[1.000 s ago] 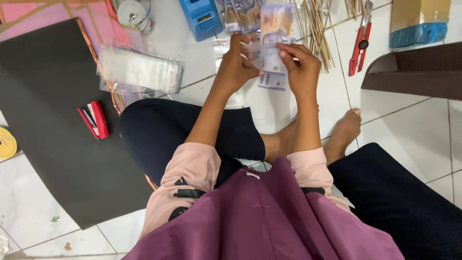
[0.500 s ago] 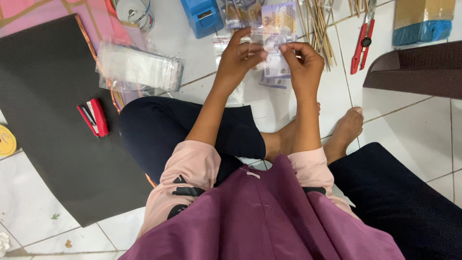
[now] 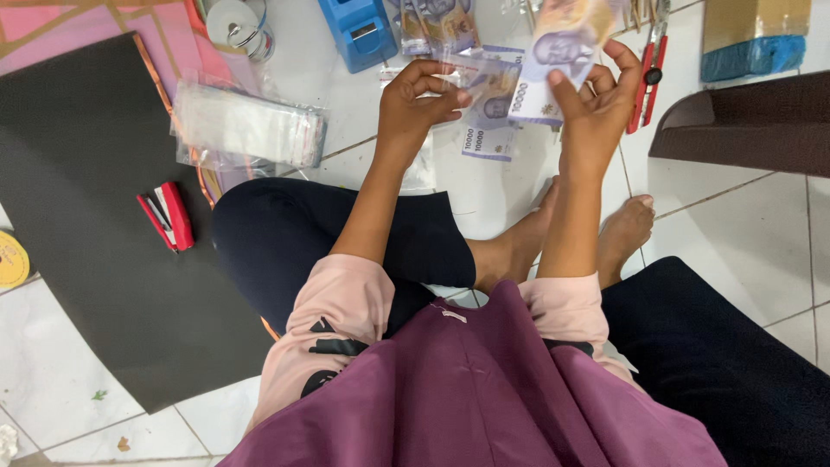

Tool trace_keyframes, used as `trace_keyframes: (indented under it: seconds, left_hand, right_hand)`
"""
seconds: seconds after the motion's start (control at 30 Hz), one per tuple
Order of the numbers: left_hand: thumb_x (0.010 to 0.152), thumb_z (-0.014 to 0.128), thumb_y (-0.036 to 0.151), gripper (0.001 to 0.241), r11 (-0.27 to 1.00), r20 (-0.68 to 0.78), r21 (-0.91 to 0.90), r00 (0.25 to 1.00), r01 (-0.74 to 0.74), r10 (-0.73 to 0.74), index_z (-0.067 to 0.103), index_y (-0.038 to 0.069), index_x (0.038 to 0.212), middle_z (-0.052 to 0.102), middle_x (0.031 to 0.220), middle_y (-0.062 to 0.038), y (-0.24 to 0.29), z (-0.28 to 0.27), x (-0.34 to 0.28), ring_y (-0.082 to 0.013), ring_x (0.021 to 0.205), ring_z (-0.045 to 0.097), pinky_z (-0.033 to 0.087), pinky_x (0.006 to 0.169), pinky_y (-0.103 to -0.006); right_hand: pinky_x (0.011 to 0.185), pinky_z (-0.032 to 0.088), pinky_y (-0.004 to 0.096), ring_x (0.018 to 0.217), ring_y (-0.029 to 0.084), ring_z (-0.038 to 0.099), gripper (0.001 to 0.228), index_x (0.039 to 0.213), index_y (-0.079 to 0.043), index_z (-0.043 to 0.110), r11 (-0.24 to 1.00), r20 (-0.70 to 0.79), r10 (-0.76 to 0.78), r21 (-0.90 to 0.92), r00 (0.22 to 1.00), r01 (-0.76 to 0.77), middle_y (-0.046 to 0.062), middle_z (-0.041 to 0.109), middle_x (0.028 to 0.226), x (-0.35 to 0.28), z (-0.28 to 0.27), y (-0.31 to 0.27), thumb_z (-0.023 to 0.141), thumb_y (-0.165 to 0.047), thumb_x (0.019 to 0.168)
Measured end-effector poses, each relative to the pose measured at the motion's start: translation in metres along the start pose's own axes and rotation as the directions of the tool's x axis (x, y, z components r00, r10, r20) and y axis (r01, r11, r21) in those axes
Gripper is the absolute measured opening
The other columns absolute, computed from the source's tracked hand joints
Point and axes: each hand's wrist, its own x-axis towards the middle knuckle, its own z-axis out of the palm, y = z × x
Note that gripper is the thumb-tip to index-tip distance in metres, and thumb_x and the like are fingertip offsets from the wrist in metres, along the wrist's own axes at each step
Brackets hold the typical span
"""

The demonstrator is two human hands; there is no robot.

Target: The person folds banknotes and inserts them into individual plastic sleeves by hand, placing the sleeved bills on the floor.

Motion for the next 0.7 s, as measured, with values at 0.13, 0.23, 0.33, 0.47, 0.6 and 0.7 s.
trace_keyframes:
  seconds: [0.13,0.23,0.33,0.47,0.6,0.7]
  left_hand:
    - [0.075,0.089,0.015,0.033,0.999,0.004,0.041,1.000,0.008,-0.008,0.071,0.013,0.102,0.073,0.081,-0.004,0.000,0.005,-0.001,-0.0166,0.086,0.075,0.072,0.071,-0.0348]
    - [0.076,0.090,0.016,0.035,0.997,0.012,0.073,1.000,-0.014,0.013,0.070,0.014,0.105,0.072,0.085,-0.004,-0.003,0.005,-0.001,-0.0208,0.084,0.080,0.073,0.073,-0.0355]
    - [0.075,0.091,0.015,0.037,0.997,0.014,0.061,0.999,-0.050,0.050,0.069,0.013,0.105,0.073,0.086,-0.003,-0.003,0.004,-0.003,-0.0188,0.082,0.078,0.071,0.073,-0.0351]
    - [0.078,0.089,0.014,0.037,0.989,0.023,0.112,0.995,-0.102,0.100,0.068,0.012,0.109,0.075,0.089,-0.005,0.001,0.006,-0.004,-0.0194,0.084,0.079,0.071,0.077,-0.0322]
    - [0.083,0.087,0.010,0.034,0.976,0.039,0.145,0.987,-0.161,0.157,0.068,0.014,0.111,0.076,0.091,-0.004,0.005,0.007,-0.008,-0.0170,0.088,0.079,0.066,0.084,-0.0272]
    - [0.084,0.086,0.012,0.034,0.958,0.035,0.160,0.972,-0.237,0.234,0.067,0.013,0.113,0.076,0.093,-0.004,0.007,0.010,-0.011,-0.0173,0.091,0.079,0.064,0.090,-0.0273]
  right_hand:
    - [0.072,0.052,0.023,0.084,0.007,0.064,0.015,0.098,-0.011,0.065,0.987,-0.037,0.073,0.149,0.997,-0.067,0.001,0.073,0.095,-0.001,0.006,-0.023,0.077,-0.004,0.093]
    - [0.079,0.051,0.022,0.083,0.007,0.061,0.015,0.094,-0.010,0.064,0.991,0.006,0.052,0.127,0.999,-0.053,0.000,0.070,0.088,-0.003,0.007,-0.024,0.078,-0.005,0.092]
    - [0.081,0.052,0.022,0.087,0.008,0.063,0.018,0.098,-0.010,0.063,0.988,0.040,0.041,0.145,0.998,-0.046,0.001,0.072,0.094,-0.007,0.009,-0.025,0.080,-0.006,0.092]
    - [0.090,0.058,0.026,0.094,0.012,0.068,0.047,0.123,-0.014,0.053,0.990,0.073,0.022,0.139,0.997,-0.032,0.007,0.075,0.102,-0.007,0.007,-0.030,0.086,-0.004,0.092]
    - [0.077,0.041,0.018,0.073,0.006,0.031,0.091,0.164,-0.029,0.036,0.996,-0.004,0.038,0.077,0.999,-0.038,0.004,0.057,0.102,-0.011,-0.005,-0.035,0.092,0.007,0.102]
    - [0.083,0.050,0.025,0.109,0.013,0.047,0.063,0.136,-0.020,0.052,0.977,0.023,-0.211,-0.025,0.977,0.212,-0.001,0.050,0.144,-0.004,-0.007,-0.032,0.088,0.011,0.094]
